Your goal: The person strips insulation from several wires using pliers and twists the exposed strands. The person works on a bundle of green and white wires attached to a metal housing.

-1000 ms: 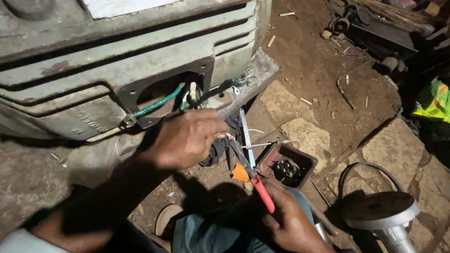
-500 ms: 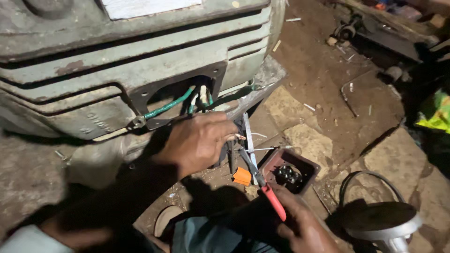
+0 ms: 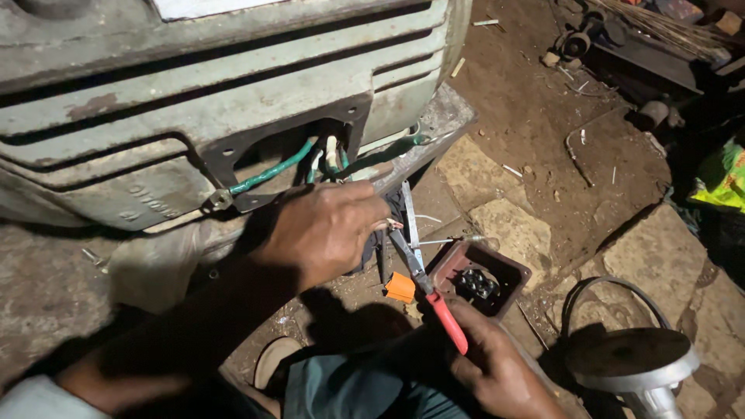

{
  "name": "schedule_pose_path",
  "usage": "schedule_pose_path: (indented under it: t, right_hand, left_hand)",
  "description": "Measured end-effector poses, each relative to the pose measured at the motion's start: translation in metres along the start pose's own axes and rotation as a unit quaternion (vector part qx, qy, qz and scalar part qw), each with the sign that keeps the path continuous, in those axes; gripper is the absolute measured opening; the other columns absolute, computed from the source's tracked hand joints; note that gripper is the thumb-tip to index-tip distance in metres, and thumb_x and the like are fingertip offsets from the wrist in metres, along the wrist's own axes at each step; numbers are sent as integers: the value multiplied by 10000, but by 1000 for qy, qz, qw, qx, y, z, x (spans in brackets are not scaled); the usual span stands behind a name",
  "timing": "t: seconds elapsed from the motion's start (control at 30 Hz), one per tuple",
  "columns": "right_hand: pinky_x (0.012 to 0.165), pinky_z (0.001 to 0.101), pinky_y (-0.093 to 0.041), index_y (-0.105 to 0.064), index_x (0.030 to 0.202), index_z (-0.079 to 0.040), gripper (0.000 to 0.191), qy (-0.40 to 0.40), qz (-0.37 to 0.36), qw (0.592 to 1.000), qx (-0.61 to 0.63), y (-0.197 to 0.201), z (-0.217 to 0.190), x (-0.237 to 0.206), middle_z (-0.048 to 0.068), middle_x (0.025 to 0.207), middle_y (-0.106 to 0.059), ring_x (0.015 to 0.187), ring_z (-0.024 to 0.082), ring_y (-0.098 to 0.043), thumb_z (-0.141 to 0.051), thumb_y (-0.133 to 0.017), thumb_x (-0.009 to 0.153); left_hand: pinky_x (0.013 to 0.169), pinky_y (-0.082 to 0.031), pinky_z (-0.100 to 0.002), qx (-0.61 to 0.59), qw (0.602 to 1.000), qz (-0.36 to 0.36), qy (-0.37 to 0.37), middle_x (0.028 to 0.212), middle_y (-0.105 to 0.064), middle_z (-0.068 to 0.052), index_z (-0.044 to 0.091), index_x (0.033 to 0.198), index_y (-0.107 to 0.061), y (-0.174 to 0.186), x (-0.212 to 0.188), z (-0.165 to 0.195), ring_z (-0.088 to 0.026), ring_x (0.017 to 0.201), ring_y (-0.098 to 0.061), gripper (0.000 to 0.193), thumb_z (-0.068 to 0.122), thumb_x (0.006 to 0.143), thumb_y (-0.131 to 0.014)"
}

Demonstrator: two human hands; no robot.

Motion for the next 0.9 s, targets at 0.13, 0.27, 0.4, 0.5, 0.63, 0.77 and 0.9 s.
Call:
schedule_pose_path:
  t: [0.13, 0.27, 0.4, 0.5, 0.63, 0.77, 0.9]
  right_hand:
    - [1188, 378, -270, -472, 1505, -84, 879, 55, 17, 998, -21, 5, -6, 6, 119, 1571, -503, 1479, 274, -388, 77, -715, 676]
    - [1193, 385, -284, -512, 1427, -59, 832, 100, 23, 995, -9, 8, -12, 8, 136, 1516, -515, 1488, 288, -410, 117, -694, 634]
    - [1188, 379, -324, -534, 1421, -68, 833, 84, 11, 996, 21, 8, -12, 7, 123, 1496, -508, 1443, 278, -437, 127, -658, 621]
    - [1170, 380, -301, -514, 1446, -78, 849, 64, 24, 998, 5, 11, -12, 7, 123, 1545, -505, 1462, 283, -422, 122, -673, 637]
    - [1160, 392, -329, -536, 1399, -43, 812, 118, 19, 993, -9, 18, -21, 9, 147, 1487, -538, 1442, 310, -469, 113, -670, 614]
    - [1148, 384, -374, -558, 1382, -40, 815, 120, -1, 993, -12, 20, -27, 10, 142, 1463, -576, 1393, 297, -486, 126, -600, 585]
    - [1158, 392, -338, -557, 1372, -13, 799, 139, -5, 990, -7, 21, -32, 11, 166, 1459, -563, 1421, 319, -478, 117, -629, 586]
  left_hand:
    - [629, -599, -403, -2, 998, -48, 31, 987, -705, -43, 123, 1063, -756, -8, 0, -7, -271, 800, -721, 227, 83, 909, -593]
    - [630, -613, -393, 20, 999, -24, 11, 1110, -705, -82, 127, 1085, -768, -12, 0, -8, -285, 864, -724, 269, 61, 891, -594]
    - [670, -617, -399, 23, 1000, -13, 1, 1072, -748, -49, 126, 1070, -781, -15, -2, -11, -278, 865, -734, 247, 74, 890, -621]
    - [562, -622, -369, 31, 999, -9, -3, 1214, -691, -129, 139, 1108, -778, -17, 0, -12, -325, 928, -711, 296, 46, 875, -621]
    - [610, -621, -347, 3, 999, -45, 16, 1091, -731, -47, 129, 1127, -761, -20, 0, -13, -247, 827, -736, 281, 37, 920, -594]
    - [622, -617, -368, -1, 999, -39, 16, 1040, -724, -49, 115, 1082, -769, -14, 0, -9, -250, 824, -729, 264, 31, 899, -598]
    - [642, -608, -392, 0, 999, -35, 10, 990, -714, -55, 99, 1054, -769, -9, 1, -7, -255, 811, -725, 227, 51, 894, -616]
Point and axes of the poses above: each hand's wrist, its own x-axis towards the middle knuckle, its own y-axis out of the back of the hand, z = x × y, the point moved 5 cm from there along x, towards the middle knuckle
